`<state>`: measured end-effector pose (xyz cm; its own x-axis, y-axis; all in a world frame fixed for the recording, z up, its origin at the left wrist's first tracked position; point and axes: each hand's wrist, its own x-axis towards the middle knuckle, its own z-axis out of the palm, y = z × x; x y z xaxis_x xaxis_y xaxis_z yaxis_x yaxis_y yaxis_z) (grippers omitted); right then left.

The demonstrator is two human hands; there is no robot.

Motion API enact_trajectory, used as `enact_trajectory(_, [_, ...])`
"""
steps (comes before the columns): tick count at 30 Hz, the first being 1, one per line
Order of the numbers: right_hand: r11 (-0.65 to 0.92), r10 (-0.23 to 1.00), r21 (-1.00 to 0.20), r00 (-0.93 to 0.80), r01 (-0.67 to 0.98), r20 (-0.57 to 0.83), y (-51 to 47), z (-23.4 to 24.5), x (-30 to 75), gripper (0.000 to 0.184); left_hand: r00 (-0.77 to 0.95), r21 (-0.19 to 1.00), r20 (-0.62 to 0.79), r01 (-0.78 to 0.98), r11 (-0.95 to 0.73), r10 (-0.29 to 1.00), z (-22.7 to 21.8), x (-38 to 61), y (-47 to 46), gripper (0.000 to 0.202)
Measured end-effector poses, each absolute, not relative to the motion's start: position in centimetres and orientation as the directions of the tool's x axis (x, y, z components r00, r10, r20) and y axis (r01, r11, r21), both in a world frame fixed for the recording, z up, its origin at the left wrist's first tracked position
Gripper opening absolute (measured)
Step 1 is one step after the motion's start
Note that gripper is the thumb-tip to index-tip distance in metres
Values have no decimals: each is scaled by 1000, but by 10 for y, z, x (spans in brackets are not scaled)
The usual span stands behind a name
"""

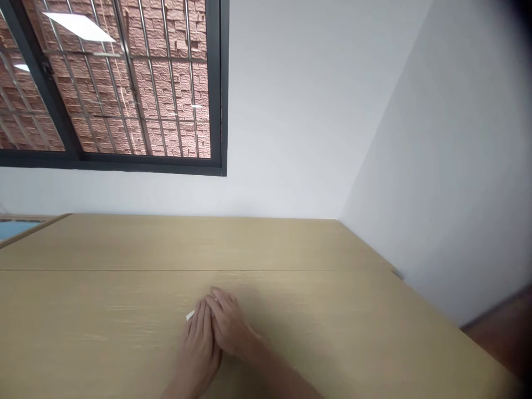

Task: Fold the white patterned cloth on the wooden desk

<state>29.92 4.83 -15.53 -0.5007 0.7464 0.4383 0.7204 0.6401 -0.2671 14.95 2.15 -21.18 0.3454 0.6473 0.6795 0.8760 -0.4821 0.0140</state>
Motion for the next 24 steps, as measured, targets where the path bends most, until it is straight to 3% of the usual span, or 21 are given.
enact_trajectory(3, [680, 723, -296, -548, 671, 420, 50, -162, 302, 42, 362, -14, 648, 886, -464, 671, -225, 149, 20, 73])
enact_trajectory(9, [612, 780, -325, -479, 722, 403, 59, -176, 309, 42, 372, -14, 596, 891, -454, 712, -229, 141, 22, 79])
enact_trajectory(19, [402, 915, -371, -356, 837, 190, 55, -165, 319, 63, 235, 21, 666, 943, -333, 708, -223, 131, 6, 87])
enact_trajectory(24, [595, 797, -303, -501, 744, 337, 47, -146, 311, 59, 324, -32, 654, 915, -403, 684, -209, 138, 5, 89])
